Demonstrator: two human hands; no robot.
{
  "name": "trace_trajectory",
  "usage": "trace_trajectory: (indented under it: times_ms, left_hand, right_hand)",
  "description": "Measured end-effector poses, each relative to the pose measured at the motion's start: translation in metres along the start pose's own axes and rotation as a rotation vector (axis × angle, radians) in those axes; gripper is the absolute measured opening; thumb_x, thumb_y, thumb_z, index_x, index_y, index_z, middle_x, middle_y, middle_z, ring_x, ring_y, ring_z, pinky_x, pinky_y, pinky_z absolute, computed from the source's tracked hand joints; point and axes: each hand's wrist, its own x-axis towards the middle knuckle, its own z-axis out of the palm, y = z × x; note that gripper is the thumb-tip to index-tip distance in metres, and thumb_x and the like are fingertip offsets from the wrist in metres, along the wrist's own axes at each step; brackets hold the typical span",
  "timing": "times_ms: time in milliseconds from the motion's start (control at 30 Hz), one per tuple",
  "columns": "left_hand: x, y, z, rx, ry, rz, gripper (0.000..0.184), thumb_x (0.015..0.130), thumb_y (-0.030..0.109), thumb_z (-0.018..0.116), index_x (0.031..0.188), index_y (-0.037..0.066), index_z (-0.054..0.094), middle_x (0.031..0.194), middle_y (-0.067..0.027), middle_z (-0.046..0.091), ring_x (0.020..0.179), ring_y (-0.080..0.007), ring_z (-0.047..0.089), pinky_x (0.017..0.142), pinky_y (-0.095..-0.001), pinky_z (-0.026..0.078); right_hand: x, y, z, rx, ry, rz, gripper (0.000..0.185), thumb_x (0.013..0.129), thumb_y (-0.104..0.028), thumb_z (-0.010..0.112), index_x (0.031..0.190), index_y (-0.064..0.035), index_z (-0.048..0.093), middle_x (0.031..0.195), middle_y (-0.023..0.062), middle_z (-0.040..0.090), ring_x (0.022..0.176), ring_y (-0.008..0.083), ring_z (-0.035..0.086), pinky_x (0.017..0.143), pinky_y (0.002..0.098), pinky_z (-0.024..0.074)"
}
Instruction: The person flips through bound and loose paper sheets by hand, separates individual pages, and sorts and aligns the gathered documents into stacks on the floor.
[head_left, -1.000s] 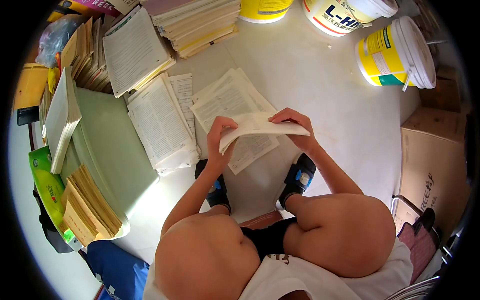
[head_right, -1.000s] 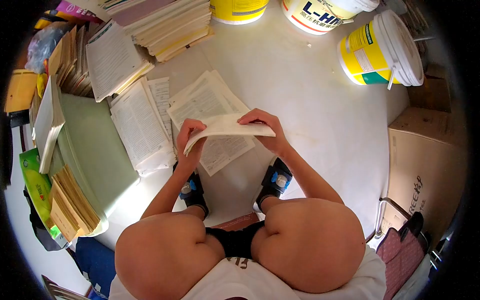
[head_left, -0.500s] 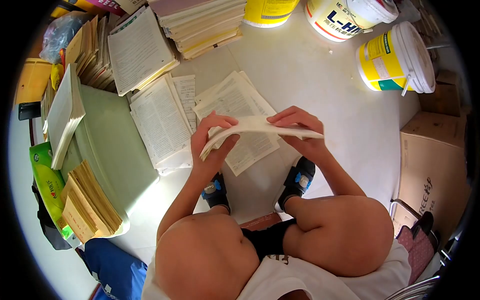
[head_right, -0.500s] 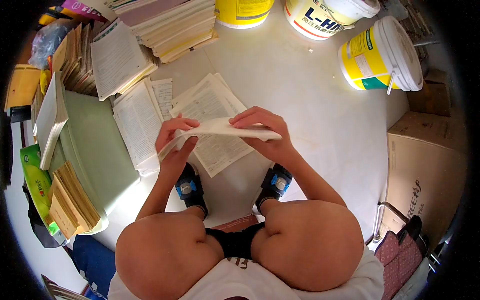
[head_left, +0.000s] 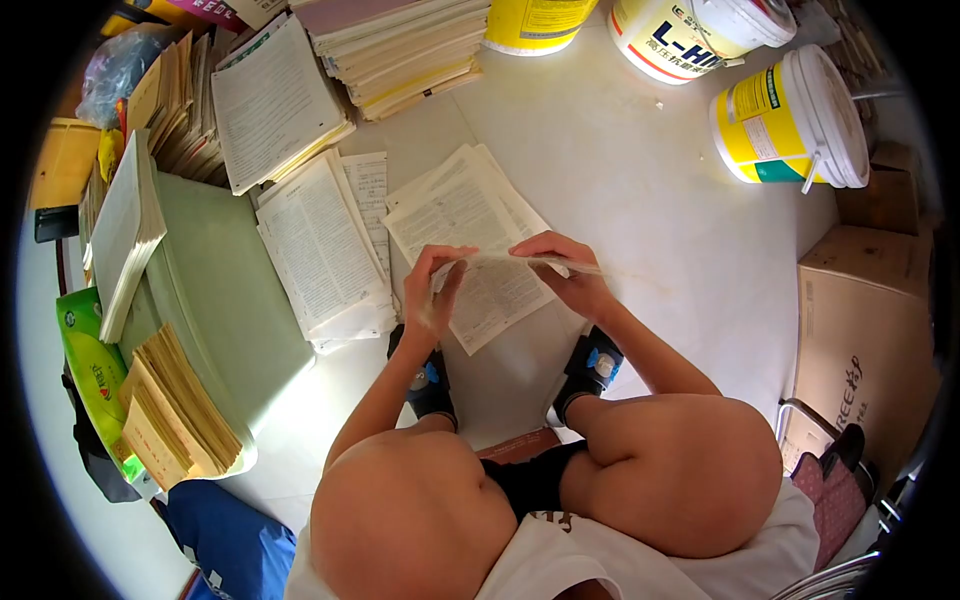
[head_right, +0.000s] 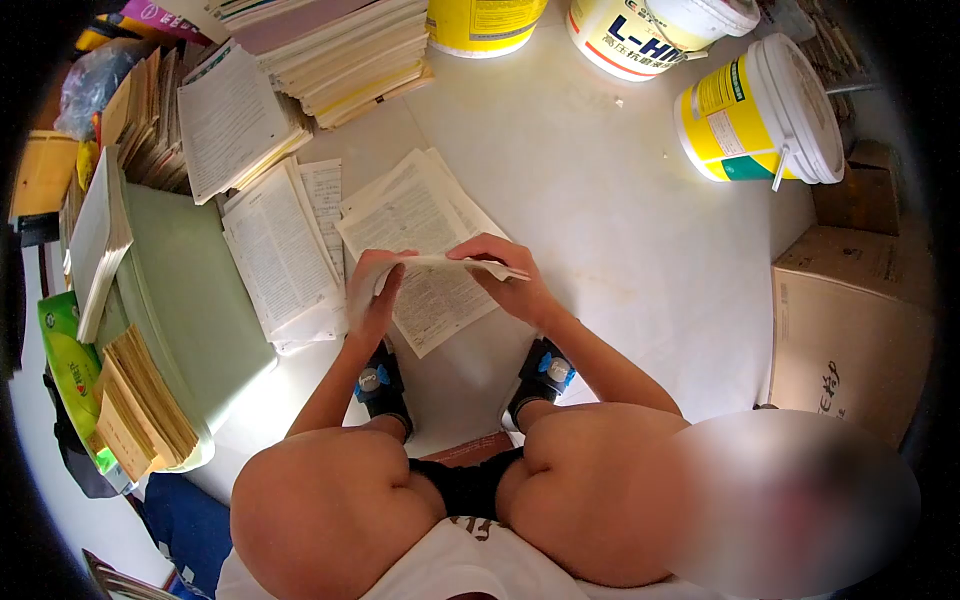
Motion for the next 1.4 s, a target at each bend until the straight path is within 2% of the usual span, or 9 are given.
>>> trace_trajectory:
  times_ms: [167,233,300,533,833,1033,1133,1233,1400]
  left_hand:
    - [-0.01,0.022,-0.002,-0.001,0.033,-0.203,0.027,0.094,0.008,0.076,0.118,0.002,0.064,0.12,-0.011,0.069,0.111,-0.0198,0.065,0.098,-0.0317,0.05]
    - [-0.002,0.01,-0.005,-0.037,0.002,0.202,0.032,0.086,0.006,0.079,0.115,0.001,0.067,0.113,-0.0123,0.073,0.108,-0.0213,0.068,0.1,-0.031,0.05]
    - [-0.008,0.002,-0.002,-0.183,0.039,0.059,0.031,0.084,0.005,0.079,0.113,0.001,0.067,0.114,-0.0122,0.073,0.109,-0.021,0.067,0.101,-0.0311,0.049]
    - [-0.023,-0.038,0.005,0.007,0.013,-0.067,0.026,0.085,0.003,0.075,0.11,0.003,0.066,0.12,-0.0116,0.073,0.113,-0.021,0.067,0.1,-0.0323,0.05]
    - [-0.02,-0.026,-0.02,0.12,0.203,-0.099,0.021,0.103,0.016,0.062,0.117,0.001,0.065,0.1,-0.0098,0.072,0.086,-0.0157,0.062,0.079,-0.0307,0.051]
    - [-0.031,-0.001,-0.041,-0.268,0.396,-0.191,0.029,0.109,0.022,0.053,0.125,-0.002,0.059,0.099,-0.0038,0.065,0.088,-0.0112,0.053,0.081,-0.0275,0.046]
    - [-0.042,-0.006,-0.059,-0.232,0.434,-0.201,0.032,0.11,0.022,0.052,0.131,-0.002,0.055,0.101,-0.0034,0.063,0.09,-0.0103,0.052,0.083,-0.0266,0.045]
    - [-0.051,-0.004,-0.078,-0.212,0.414,-0.233,0.036,0.11,0.021,0.051,0.138,-0.001,0.05,0.106,-0.0058,0.064,0.095,-0.0102,0.052,0.086,-0.0261,0.044]
    - [-0.054,0.02,-0.102,-0.061,0.458,-0.107,0.038,0.11,0.019,0.049,0.141,-0.001,0.045,0.116,-0.011,0.066,0.091,-0.011,0.063,0.076,-0.0258,0.05]
  right_hand:
    - [0.001,-0.027,0.005,-0.12,0.057,-0.239,0.024,0.089,0.009,0.066,0.11,-0.0024,0.071,0.104,0.0086,0.072,0.1,0.0191,0.068,0.088,0.0298,0.0534]
    - [0.002,-0.029,0.007,0.048,0.086,-0.239,0.024,0.087,0.011,0.066,0.107,-0.003,0.072,0.105,0.0088,0.072,0.102,0.0205,0.069,0.09,0.03,0.0538]
    - [-0.001,-0.01,0.002,0.04,0.098,-0.139,0.026,0.086,0.011,0.068,0.107,-0.0036,0.072,0.107,0.009,0.073,0.105,0.0207,0.069,0.093,0.0308,0.0542]
    - [-0.013,0.051,-0.007,0.2,0.069,0.021,0.027,0.093,-0.017,0.073,0.114,-0.0023,0.067,0.116,0.008,0.07,0.106,0.0126,0.064,0.093,0.0269,0.0508]
    - [0.006,0.004,0.009,0.087,0.166,0.148,0.025,0.104,-0.012,0.063,0.124,0.0025,0.065,0.118,0.0077,0.07,0.106,0.0129,0.062,0.094,0.0303,0.0508]
    - [0.009,-0.002,0.045,0.081,0.082,0.262,0.036,0.105,-0.022,0.061,0.132,0.0023,0.06,0.11,0.006,0.071,0.102,0.0133,0.063,0.094,0.0299,0.0502]
    - [0.009,-0.009,0.063,0.093,-0.022,0.405,0.037,0.106,-0.025,0.058,0.132,0.0019,0.058,0.098,0.0064,0.07,0.077,0.0107,0.065,0.059,0.0281,0.0548]
    - [0.023,-0.033,0.071,0.052,-0.057,0.507,0.036,0.106,-0.026,0.058,0.13,0.0005,0.059,0.088,0.005,0.068,0.061,0.0083,0.058,0.043,0.0263,0.0468]
    - [0.069,-0.066,0.09,-0.071,-0.052,0.34,0.032,0.105,-0.026,0.059,0.127,-0.0026,0.059,0.082,0.0037,0.064,0.056,0.0074,0.054,0.043,0.0255,0.045]
